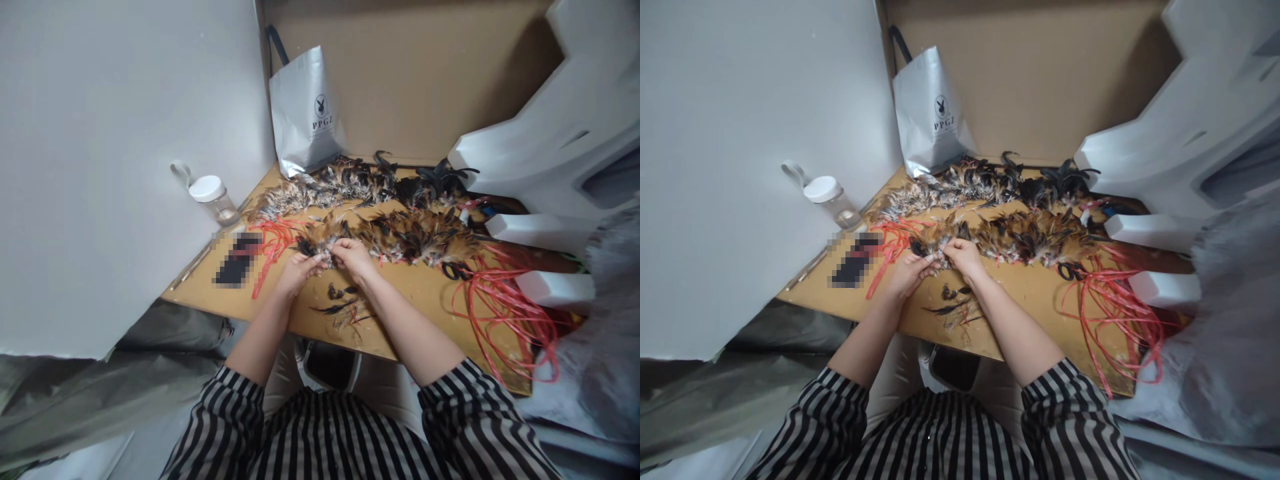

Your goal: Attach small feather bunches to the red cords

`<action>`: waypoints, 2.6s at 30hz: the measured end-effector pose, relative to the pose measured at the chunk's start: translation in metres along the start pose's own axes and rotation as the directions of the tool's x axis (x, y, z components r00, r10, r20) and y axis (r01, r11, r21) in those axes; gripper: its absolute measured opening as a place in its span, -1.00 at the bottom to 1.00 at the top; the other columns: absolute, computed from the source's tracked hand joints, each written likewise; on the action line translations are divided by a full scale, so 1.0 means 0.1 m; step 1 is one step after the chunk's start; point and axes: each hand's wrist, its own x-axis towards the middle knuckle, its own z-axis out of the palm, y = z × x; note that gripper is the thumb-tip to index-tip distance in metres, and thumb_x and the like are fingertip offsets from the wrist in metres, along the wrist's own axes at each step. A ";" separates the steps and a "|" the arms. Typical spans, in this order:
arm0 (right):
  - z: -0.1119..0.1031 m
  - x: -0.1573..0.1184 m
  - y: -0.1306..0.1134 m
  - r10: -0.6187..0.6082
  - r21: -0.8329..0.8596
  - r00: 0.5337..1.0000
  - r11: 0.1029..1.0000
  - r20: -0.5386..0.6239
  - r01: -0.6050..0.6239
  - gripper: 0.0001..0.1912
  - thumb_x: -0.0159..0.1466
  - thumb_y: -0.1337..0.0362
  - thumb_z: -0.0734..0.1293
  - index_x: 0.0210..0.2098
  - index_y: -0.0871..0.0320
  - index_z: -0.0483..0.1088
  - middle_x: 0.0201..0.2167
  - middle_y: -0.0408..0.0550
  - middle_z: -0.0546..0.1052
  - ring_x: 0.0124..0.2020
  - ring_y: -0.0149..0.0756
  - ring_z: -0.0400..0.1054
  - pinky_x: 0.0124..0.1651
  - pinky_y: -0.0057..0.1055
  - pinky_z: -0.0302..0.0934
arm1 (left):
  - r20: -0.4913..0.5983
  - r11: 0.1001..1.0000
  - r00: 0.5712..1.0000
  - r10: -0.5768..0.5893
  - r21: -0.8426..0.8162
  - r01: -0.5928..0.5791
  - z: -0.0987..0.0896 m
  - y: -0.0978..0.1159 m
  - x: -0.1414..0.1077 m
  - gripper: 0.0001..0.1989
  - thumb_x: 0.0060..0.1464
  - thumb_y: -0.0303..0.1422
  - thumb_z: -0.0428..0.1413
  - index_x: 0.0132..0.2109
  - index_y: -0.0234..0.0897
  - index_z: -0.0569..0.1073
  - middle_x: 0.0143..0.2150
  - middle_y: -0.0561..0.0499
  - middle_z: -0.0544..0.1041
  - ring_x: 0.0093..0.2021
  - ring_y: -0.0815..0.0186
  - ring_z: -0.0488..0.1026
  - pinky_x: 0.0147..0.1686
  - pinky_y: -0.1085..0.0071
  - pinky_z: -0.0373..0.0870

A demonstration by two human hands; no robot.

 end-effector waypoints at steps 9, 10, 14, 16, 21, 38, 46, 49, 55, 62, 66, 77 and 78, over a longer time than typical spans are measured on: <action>-0.01 -0.02 -0.03 0.088 0.154 0.975 0.981 0.202 -0.121 -0.68 -0.14 0.15 0.45 -0.61 0.21 0.27 -0.69 -0.21 0.33 -0.73 -0.61 0.02 -0.71 -0.61 -0.17 | 0.039 0.995 0.999 -0.002 -0.096 0.006 -0.05 -0.01 0.02 -0.82 -0.16 -0.39 0.20 -0.36 -0.43 0.50 -0.47 -0.04 0.51 -0.50 0.50 0.39 -0.47 0.59 0.28; -0.03 -0.02 -0.04 0.102 0.186 0.961 0.970 0.258 -0.153 -0.69 -0.13 0.16 0.44 -0.59 0.22 0.29 -0.67 -0.20 0.34 -0.72 -0.62 0.02 -0.70 -0.61 -0.16 | 0.055 0.992 0.998 -0.013 -0.125 0.020 -0.06 -0.01 0.01 -0.84 -0.14 -0.40 0.20 -0.36 -0.43 0.50 -0.45 -0.04 0.51 -0.50 0.51 0.38 -0.47 0.60 0.28; -0.11 -0.01 -0.06 0.102 0.245 0.909 0.945 0.405 -0.215 -0.75 -0.09 0.22 0.44 -0.55 0.24 0.33 -0.63 -0.20 0.34 -0.68 -0.63 0.04 -0.66 -0.62 -0.12 | 0.108 0.968 0.991 -0.083 -0.229 0.106 -0.09 0.02 0.00 -0.89 -0.13 -0.45 0.18 -0.38 -0.42 0.48 -0.45 0.00 0.48 -0.52 0.55 0.36 -0.48 0.63 0.29; -0.12 -0.01 -0.05 0.091 0.256 0.891 0.941 0.444 -0.224 -0.77 -0.08 0.25 0.44 -0.53 0.25 0.33 -0.63 -0.21 0.34 -0.67 -0.63 0.05 -0.65 -0.63 -0.11 | 0.119 0.956 0.988 -0.102 -0.263 0.131 -0.10 0.02 -0.01 -0.91 -0.12 -0.45 0.18 -0.39 -0.42 0.47 -0.46 0.01 0.47 -0.52 0.56 0.35 -0.47 0.64 0.30; -0.09 -0.02 -0.01 0.059 0.271 0.882 0.940 0.468 -0.207 -0.78 -0.07 0.30 0.44 -0.46 0.24 0.35 -0.64 -0.22 0.34 -0.68 -0.64 0.05 -0.64 -0.65 -0.14 | 0.165 0.935 0.980 -0.116 -0.314 0.163 -0.10 0.02 -0.02 -0.92 -0.11 -0.48 0.17 -0.38 -0.40 0.45 -0.46 0.02 0.44 -0.54 0.57 0.34 -0.52 0.66 0.30; -0.02 0.00 -0.01 -0.037 0.057 0.994 0.998 0.099 0.031 -0.67 -0.12 0.15 0.44 -0.64 0.19 0.22 -0.82 -0.32 0.18 -0.77 -0.60 -0.05 -0.70 -0.58 -0.22 | -0.020 1.000 1.000 0.023 0.021 -0.022 -0.02 -0.03 0.04 -0.75 -0.18 -0.31 0.21 -0.37 -0.46 0.50 -0.49 -0.08 0.52 -0.56 0.49 0.38 -0.56 0.59 0.26; 0.02 -0.01 0.03 -0.077 -0.089 0.993 0.992 0.093 0.086 -0.68 -0.13 0.11 0.41 -0.61 0.20 0.25 -0.73 -0.21 0.38 -0.74 -0.56 0.07 -0.64 -0.56 -0.08 | 0.031 1.000 1.000 -0.006 0.015 0.006 -0.04 -0.06 0.04 -0.77 -0.16 -0.32 0.20 -0.37 -0.45 0.49 -0.47 -0.06 0.52 -0.56 0.51 0.37 -0.56 0.60 0.24; 0.02 0.00 0.03 -0.084 -0.111 0.992 0.989 0.092 0.094 -0.69 -0.13 0.12 0.41 -0.61 0.20 0.27 -0.73 -0.20 0.39 -0.72 -0.54 0.11 -0.62 -0.55 -0.06 | 0.021 0.999 0.999 -0.024 0.028 0.024 -0.04 -0.06 0.04 -0.76 -0.19 -0.33 0.22 -0.37 -0.45 0.49 -0.47 -0.07 0.52 -0.56 0.50 0.38 -0.56 0.60 0.24; 0.00 -0.01 0.01 -0.073 -0.107 0.990 0.991 0.117 0.086 -0.71 -0.12 0.15 0.41 -0.63 0.21 0.29 -0.75 -0.23 0.35 -0.74 -0.58 0.05 -0.65 -0.56 -0.12 | -0.008 0.995 0.999 -0.042 0.092 0.042 -0.03 -0.04 0.03 -0.74 -0.22 -0.29 0.22 -0.41 -0.46 0.50 -0.58 -0.05 0.48 -0.60 0.49 0.35 -0.58 0.57 0.22; -0.02 0.00 -0.01 -0.008 0.015 0.997 1.000 0.074 0.007 -0.67 -0.17 0.13 0.44 -0.63 0.19 0.25 -0.82 -0.31 0.21 -0.76 -0.59 -0.02 -0.69 -0.57 -0.20 | -0.003 0.994 0.998 -0.057 0.098 0.057 -0.03 -0.03 0.02 -0.73 -0.20 -0.27 0.21 -0.40 -0.45 0.50 -0.51 -0.07 0.51 -0.61 0.51 0.34 -0.60 0.56 0.19; 0.03 -0.03 -0.02 -0.035 0.048 0.997 0.998 0.061 0.032 -0.65 -0.19 0.13 0.45 -0.64 0.19 0.23 -0.81 -0.31 0.23 -0.76 -0.59 0.00 -0.68 -0.57 -0.18 | -0.001 0.994 0.998 -0.066 0.093 0.066 -0.02 -0.03 0.01 -0.73 -0.21 -0.28 0.22 -0.40 -0.45 0.49 -0.51 -0.06 0.50 -0.60 0.51 0.34 -0.58 0.57 0.20; -0.03 -0.02 -0.03 -0.063 -0.088 0.987 0.993 0.145 0.076 -0.70 -0.10 0.11 0.41 -0.55 0.22 0.35 -0.77 -0.27 0.28 -0.74 -0.58 0.03 -0.67 -0.57 -0.12 | -0.035 0.996 0.999 -0.040 0.076 0.042 -0.04 -0.05 0.03 -0.74 -0.23 -0.28 0.23 -0.43 -0.43 0.48 -0.56 -0.02 0.48 -0.60 0.50 0.34 -0.57 0.57 0.22; -0.07 -0.02 -0.05 -0.051 -0.126 0.982 0.989 0.183 0.075 -0.70 -0.09 0.12 0.41 -0.51 0.23 0.37 -0.74 -0.25 0.31 -0.73 -0.58 0.05 -0.67 -0.57 -0.10 | -0.047 0.998 0.998 -0.036 0.059 0.039 -0.05 -0.04 0.03 -0.74 -0.22 -0.28 0.23 -0.43 -0.43 0.48 -0.56 -0.01 0.47 -0.59 0.51 0.34 -0.57 0.57 0.23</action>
